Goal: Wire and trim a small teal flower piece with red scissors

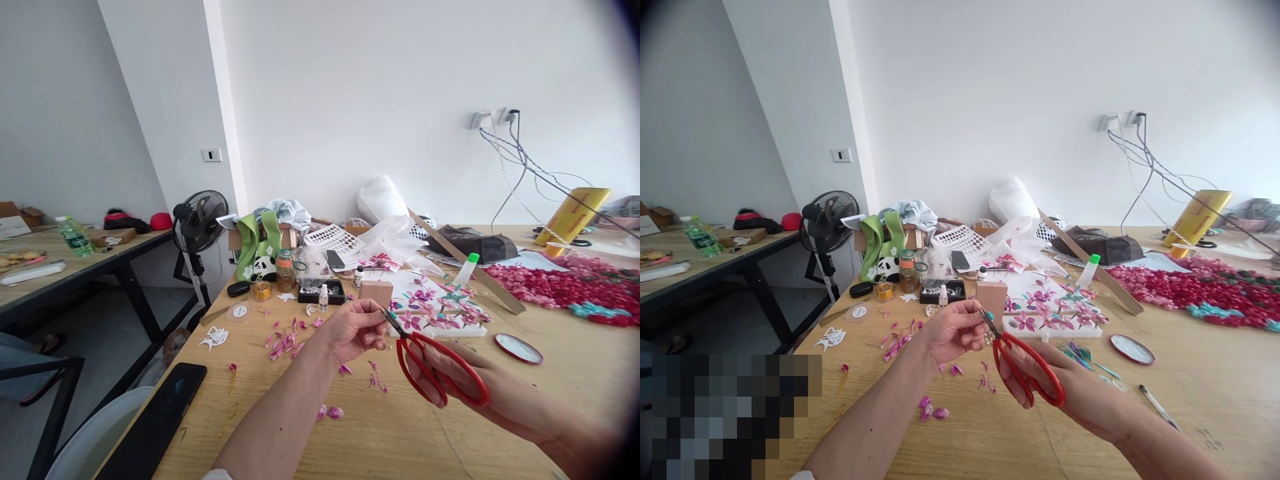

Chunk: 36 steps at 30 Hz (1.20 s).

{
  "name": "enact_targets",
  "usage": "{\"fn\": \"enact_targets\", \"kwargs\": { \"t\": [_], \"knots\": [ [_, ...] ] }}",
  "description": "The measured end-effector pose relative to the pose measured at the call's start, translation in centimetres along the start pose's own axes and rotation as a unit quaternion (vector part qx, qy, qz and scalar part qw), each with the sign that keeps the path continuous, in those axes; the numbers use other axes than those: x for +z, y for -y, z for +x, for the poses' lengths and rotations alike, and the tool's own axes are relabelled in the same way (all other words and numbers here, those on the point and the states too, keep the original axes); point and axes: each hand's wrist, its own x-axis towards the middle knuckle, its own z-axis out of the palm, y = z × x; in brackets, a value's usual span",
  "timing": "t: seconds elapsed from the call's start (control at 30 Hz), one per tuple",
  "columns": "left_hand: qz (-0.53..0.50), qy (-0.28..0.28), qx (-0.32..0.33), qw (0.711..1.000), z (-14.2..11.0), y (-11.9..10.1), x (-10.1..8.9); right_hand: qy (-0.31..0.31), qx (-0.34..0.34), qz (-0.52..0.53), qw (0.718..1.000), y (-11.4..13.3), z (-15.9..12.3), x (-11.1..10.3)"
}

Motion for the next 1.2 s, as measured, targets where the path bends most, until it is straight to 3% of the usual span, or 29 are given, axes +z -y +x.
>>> {"fn": "enact_targets", "kwargs": {
  "t": [0.3,0.67,0.77,0.9,1.2],
  "knots": [
    [0.005,0.001,0.005,1.000,0.1,0.1,0.0,-0.054,0.029,-0.041,0.997,-0.6,-0.2,-0.1],
    [0.004,-0.031,0.016,0.999,0.1,-0.1,0.2,-0.041,0.048,-0.120,0.991,0.4,-0.3,0.3],
    [0.006,-0.037,0.019,0.999,0.2,0.0,0.0,-0.081,0.050,-0.230,0.969,0.6,-0.4,0.5],
    [0.006,-0.037,0.022,0.999,0.3,0.2,-0.2,-0.146,0.004,-0.377,0.915,-0.3,-0.6,0.4],
    [0.004,-0.037,0.036,0.999,0.3,0.1,-0.4,-0.164,-0.026,-0.431,0.887,-2.1,-1.6,-0.1]
  ]
}}
